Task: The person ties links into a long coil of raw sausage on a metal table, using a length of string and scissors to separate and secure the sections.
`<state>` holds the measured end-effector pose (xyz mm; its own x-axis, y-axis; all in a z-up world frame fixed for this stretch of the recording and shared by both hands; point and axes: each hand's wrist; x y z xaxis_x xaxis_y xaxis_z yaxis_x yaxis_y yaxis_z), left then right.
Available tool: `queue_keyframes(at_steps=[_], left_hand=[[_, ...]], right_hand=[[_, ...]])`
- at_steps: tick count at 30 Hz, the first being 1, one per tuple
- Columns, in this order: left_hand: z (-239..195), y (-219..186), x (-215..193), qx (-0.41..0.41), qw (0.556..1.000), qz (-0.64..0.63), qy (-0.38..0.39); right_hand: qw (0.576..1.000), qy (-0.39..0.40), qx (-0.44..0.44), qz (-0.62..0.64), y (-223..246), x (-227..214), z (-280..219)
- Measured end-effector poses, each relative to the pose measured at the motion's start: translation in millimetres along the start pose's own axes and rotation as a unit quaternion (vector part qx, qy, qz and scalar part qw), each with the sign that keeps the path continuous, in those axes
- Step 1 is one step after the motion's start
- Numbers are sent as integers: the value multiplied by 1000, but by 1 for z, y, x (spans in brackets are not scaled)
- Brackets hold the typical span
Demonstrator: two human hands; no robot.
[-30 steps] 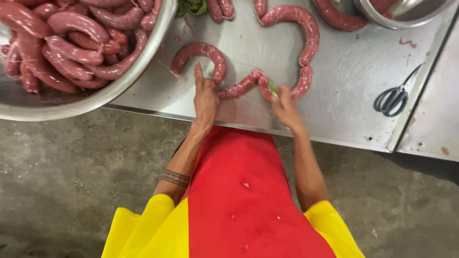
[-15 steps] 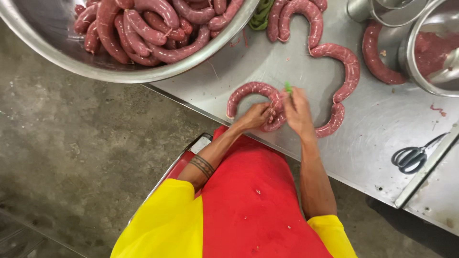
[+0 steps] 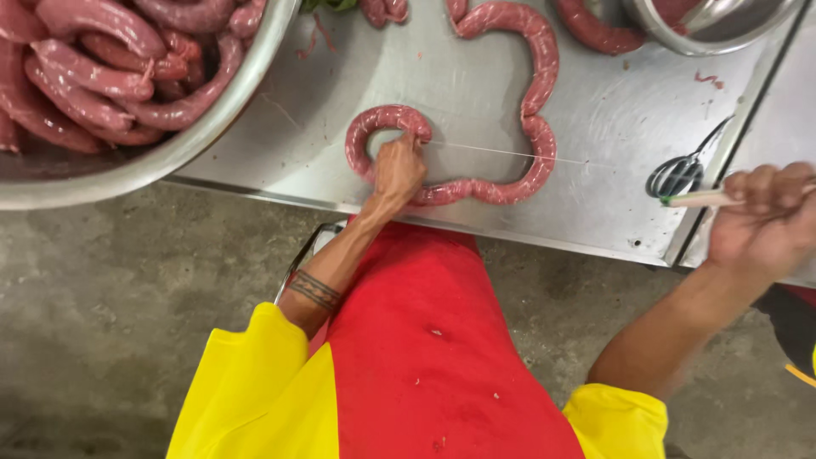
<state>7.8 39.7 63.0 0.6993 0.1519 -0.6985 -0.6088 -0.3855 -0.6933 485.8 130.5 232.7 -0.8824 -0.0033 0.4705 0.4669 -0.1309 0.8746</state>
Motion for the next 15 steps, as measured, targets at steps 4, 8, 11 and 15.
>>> queue_keyframes(at_steps=[4,8,11,15], left_hand=[[-13,12,-4,-3,999,-31,-43],[-39,22,-15,-9,993,-61,-98],[-56,13,-37,74,982,34,-171],[-47,17,-46,67,987,55,-137]], right_hand=[[835,11,331,-440,-42,20,-71],[783,242,362,-445,-170,89,-107],[806,339,109,-473,-243,192,-73],[634,577,-77,-509,-234,309,-44]])
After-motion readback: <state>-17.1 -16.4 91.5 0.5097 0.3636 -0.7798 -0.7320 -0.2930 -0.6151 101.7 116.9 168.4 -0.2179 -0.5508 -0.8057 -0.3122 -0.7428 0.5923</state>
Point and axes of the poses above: each hand's wrist, its own z-axis towards the middle knuckle, its own x-axis out of the palm, y = z × x, and after that the axes turned 8 degrees about -x, right-handed
